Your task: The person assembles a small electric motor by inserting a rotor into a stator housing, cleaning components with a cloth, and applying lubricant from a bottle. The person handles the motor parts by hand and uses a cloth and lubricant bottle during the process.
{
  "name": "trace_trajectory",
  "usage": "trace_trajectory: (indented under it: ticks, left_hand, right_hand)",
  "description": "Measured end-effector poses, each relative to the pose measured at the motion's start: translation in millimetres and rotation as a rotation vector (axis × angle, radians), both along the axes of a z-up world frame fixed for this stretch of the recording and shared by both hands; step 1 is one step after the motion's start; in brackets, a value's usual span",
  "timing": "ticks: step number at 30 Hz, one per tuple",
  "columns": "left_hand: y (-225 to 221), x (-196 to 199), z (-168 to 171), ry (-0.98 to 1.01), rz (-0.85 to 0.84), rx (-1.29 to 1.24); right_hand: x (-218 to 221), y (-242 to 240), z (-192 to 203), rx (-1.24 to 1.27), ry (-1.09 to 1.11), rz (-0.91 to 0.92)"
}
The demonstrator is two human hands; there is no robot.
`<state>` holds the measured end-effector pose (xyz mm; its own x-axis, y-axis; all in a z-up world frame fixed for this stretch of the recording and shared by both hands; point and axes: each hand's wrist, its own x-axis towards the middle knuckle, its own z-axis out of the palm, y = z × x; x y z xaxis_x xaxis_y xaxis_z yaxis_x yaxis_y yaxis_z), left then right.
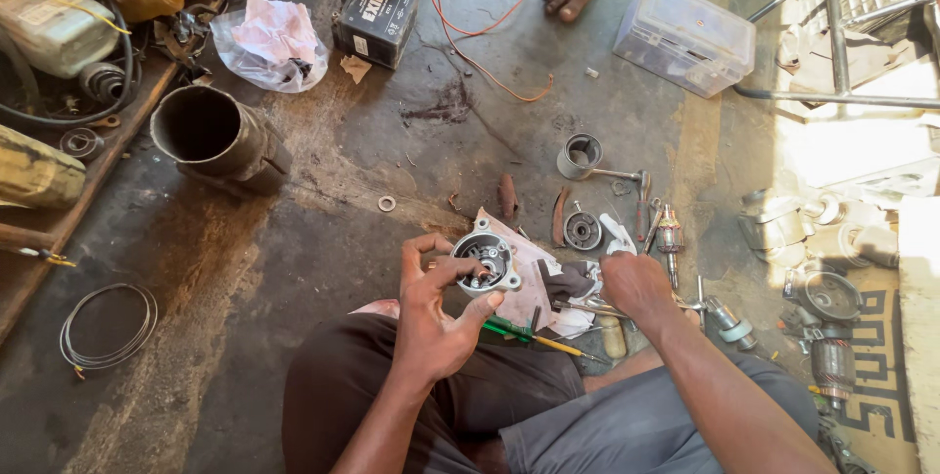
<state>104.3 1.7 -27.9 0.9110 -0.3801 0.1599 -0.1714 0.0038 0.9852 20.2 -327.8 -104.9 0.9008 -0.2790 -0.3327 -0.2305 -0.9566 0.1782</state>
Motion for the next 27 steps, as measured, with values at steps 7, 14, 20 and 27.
trace_trajectory:
  ticks: [7,14,20,27]
  left_hand:
    - [9.3,4.9,-1.7,0.073,0.089,-0.22]
    - [16.1,8.5,-4.4,0.053,0.158,-0.271]
    - [15.6,9.7,-7.9,0.075,0.141,-0.315]
    - [10.8,3.9,2.1,-0.012,0.126,-0.105]
  right_hand:
    - [-5.6,5.6,14.1,0.202,-0.215,-0.115]
    - [-7.1,-6.1,-2.3,0.044,-0.081,-0.102]
    - [-12.3,-30.2,13.9,0.243,-0.35,-0.27]
    - [-30.3,-26.8,25.0,0.382,0.082,-0.246]
